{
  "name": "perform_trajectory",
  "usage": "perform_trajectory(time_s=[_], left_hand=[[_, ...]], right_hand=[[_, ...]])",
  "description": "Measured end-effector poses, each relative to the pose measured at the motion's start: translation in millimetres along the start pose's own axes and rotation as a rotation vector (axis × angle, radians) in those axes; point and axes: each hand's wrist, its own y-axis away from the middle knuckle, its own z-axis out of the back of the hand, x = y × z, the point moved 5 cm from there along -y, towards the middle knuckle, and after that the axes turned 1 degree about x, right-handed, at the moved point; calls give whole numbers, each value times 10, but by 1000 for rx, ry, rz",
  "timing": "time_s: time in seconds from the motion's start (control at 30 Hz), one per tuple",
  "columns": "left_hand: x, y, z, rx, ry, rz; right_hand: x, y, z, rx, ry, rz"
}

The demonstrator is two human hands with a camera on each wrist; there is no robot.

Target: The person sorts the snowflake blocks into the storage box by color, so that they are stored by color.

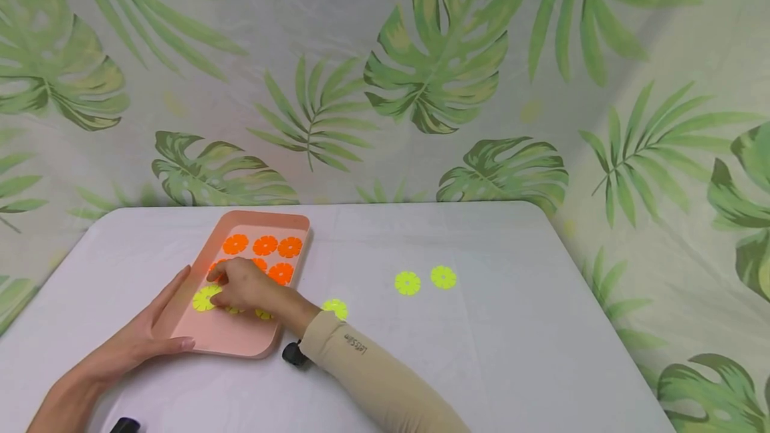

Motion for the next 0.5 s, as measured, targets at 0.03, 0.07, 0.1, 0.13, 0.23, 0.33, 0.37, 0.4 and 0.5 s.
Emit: perform_trajectory(time_s=[0.03, 0.07, 0.1, 0.13, 0.23, 0.33, 0.37, 0.4, 0.5], left_hand=[[-3, -2, 0, 0, 0, 3], [-3, 0, 0, -1, -2, 5], [-3, 1, -1, -1, -4, 5], [-3, 4, -2, -2, -4, 6], [-7, 6, -5, -2, -6, 10], [-17, -4, -6, -3, -7, 14], [-18, -7, -7, -4, -13, 19], [-18, -10, -8, -5, -15, 23], [-15, -18, -11, -8, -19, 36]], right_hand=[[5, 8, 10, -1, -12, 9], [9, 20, 22, -1, -28, 17], [13, 35, 38, -1, -46, 27], [16, 53, 59, -1, -66, 37], [0, 114, 142, -5, -140, 65], [-45, 176, 248, -10, -173, 97], [-66, 194, 284, -13, -175, 109], [-91, 216, 319, -13, -181, 114], [-165, 277, 439, -26, -201, 144]])
